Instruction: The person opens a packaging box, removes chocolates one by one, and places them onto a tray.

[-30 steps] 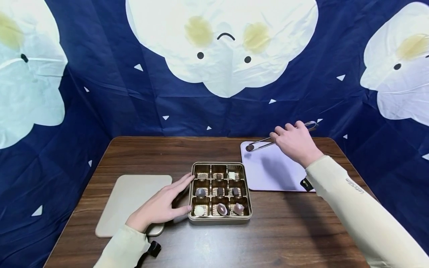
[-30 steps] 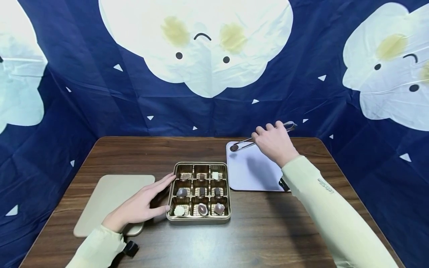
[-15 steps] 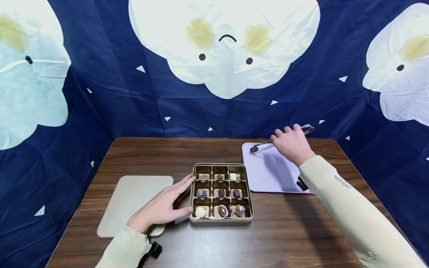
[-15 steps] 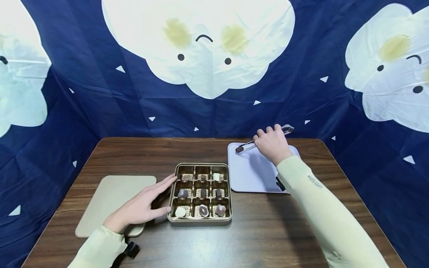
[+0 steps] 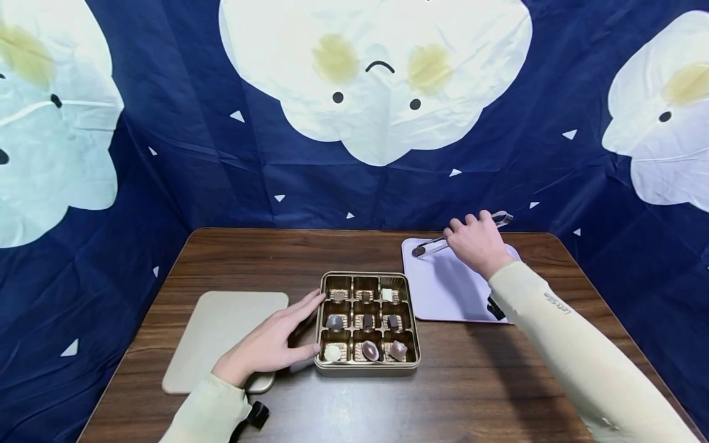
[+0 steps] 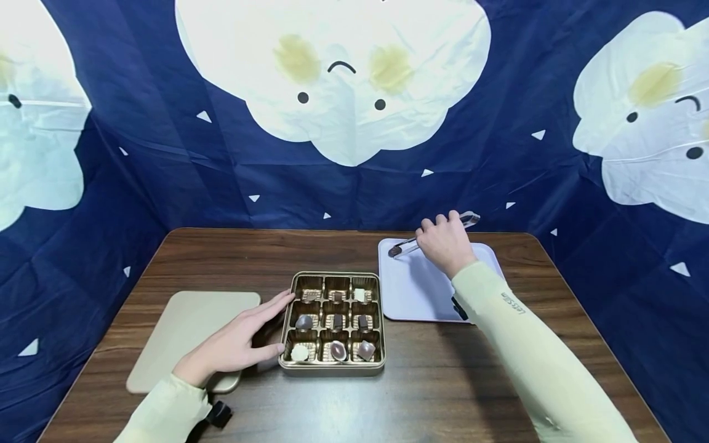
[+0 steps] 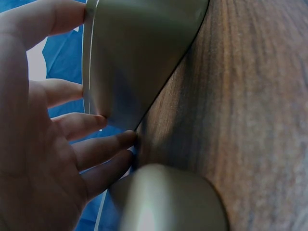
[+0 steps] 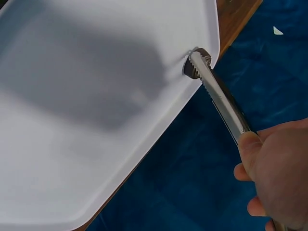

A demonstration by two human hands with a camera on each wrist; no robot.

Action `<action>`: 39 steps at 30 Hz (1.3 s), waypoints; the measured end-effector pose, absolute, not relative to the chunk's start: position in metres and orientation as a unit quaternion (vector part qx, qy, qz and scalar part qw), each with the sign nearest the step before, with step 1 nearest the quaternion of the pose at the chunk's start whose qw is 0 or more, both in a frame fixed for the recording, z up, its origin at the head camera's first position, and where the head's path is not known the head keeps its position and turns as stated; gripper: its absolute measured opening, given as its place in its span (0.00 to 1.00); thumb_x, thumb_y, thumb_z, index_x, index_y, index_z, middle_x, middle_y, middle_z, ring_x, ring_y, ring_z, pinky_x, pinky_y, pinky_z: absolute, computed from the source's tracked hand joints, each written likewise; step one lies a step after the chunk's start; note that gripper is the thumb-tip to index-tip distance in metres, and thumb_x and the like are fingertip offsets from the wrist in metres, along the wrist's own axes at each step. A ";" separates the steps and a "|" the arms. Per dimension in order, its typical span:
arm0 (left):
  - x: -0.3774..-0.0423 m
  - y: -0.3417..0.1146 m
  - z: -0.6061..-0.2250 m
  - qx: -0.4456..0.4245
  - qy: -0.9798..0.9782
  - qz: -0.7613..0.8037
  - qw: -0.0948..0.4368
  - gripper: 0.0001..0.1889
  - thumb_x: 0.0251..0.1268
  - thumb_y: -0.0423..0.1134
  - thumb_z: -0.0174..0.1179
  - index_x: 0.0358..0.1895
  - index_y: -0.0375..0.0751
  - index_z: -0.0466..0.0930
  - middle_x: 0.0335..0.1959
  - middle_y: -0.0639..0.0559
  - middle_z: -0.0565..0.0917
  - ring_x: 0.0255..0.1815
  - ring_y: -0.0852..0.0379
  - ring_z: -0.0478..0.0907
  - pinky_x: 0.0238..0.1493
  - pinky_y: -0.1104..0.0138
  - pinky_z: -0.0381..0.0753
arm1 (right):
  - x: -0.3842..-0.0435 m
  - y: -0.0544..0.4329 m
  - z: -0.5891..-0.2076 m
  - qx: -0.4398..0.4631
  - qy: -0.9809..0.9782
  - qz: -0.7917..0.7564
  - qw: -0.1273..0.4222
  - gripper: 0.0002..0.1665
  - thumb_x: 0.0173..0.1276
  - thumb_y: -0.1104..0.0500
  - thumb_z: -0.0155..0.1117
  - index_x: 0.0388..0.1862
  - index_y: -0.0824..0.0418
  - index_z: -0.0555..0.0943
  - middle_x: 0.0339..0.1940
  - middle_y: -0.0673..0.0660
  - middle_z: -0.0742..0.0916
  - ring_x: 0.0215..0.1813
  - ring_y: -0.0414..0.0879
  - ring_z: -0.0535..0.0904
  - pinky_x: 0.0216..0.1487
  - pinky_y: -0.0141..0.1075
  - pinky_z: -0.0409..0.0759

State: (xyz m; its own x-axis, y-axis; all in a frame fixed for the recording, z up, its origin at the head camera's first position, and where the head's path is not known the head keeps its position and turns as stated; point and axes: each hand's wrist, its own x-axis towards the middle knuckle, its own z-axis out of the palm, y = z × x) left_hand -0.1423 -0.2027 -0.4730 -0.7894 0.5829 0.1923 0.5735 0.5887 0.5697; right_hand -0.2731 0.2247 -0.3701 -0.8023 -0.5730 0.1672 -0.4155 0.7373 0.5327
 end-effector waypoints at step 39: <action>-0.141 -0.203 -0.472 0.321 0.892 0.319 0.007 0.49 0.66 0.52 0.70 0.86 0.46 0.54 0.85 0.39 0.57 0.81 0.39 0.62 0.76 0.39 0.66 | -0.233 0.226 -0.334 0.319 -0.890 -0.182 0.268 0.17 0.74 0.59 0.59 0.57 0.60 0.84 0.42 0.57 0.83 0.36 0.59 0.77 0.37 0.53 0.73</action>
State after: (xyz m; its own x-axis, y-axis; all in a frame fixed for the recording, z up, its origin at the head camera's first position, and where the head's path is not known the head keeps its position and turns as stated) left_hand -0.1408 -0.2030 -0.4718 -0.7941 0.5768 0.1915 0.5675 0.5908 0.5735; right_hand -0.2333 0.2260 -0.3338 -0.6517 -0.6665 0.3620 -0.4713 0.7298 0.4953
